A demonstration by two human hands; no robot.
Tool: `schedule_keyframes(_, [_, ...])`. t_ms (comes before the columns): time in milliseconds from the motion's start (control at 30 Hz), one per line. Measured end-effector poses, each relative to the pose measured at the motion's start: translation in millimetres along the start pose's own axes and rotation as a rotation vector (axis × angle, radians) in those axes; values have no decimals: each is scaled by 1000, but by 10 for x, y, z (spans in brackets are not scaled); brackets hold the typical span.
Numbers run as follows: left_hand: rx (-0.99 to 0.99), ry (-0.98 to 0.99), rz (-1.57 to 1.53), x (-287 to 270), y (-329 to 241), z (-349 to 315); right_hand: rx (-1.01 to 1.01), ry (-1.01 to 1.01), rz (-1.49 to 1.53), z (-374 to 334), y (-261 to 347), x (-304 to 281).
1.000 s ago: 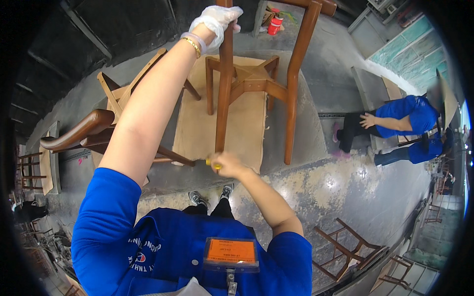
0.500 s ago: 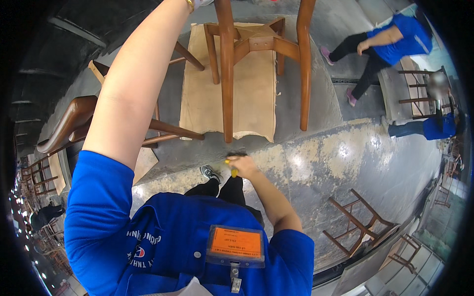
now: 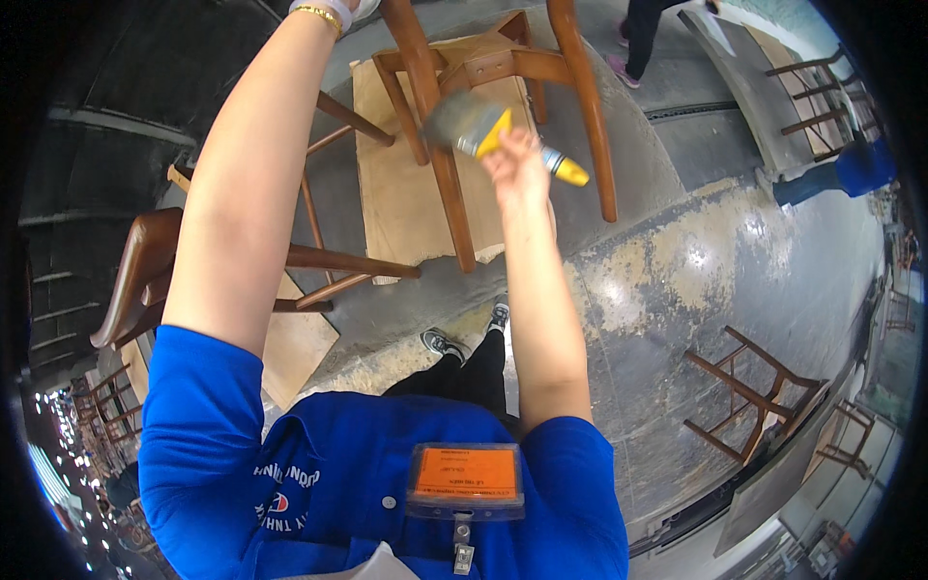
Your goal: The person uses a brush to apply a finish to wooden chairs in a workshop. They hold each chair with one hand and brush the legs, backrest, and seat frame with the other, rotating the chair to reach all sides. The person moves between chairs and continues brushing multiple units.
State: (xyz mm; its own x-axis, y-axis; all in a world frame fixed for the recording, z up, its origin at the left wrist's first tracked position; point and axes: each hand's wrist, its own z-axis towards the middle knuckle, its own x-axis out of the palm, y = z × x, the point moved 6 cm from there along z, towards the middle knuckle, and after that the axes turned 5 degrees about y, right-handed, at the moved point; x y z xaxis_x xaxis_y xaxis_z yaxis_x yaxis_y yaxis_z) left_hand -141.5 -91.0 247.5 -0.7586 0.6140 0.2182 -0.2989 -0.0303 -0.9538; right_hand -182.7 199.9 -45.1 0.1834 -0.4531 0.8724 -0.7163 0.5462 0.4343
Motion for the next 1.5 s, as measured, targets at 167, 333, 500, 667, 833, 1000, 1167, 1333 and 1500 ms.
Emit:
schedule_keyframes(167, [-26, 4, -29, 69, -34, -118, 309, -540, -179, -1031, -548, -1538])
schedule_keyframes(333, [27, -112, 4, 121, 8, -143, -143, -440, -487, -655, 604, -1208])
schedule_keyframes(500, [31, -12, -12, 66, 143, 214, -666, 171, -405, 366, 1651, 146])
schedule_keyframes(667, [-13, -89, -11, -86, 286, 467, -415, -255, -277, 235, 1725, -1011])
schedule_keyframes(833, [-52, -144, -40, -21, 260, 529, -293, -502, -412, -407, 1918, -2387])
schedule_keyframes(1000, [-57, -129, -36, 12, 255, 462, -135, -848, -1004, -267, 2415, -2826])
schedule_keyframes(1167, [-41, -112, 13, 28, 246, 390, -77, -1071, -1528, 260, 2362, -2056])
schedule_keyframes(1333, [-51, -147, -6, 82, 215, 371, -182, -322, -812, 1268, 2385, -159])
schedule_keyframes(1500, [-40, -135, 20, 136, 204, 400, -553, 163, -583, 995, 2555, 1141])
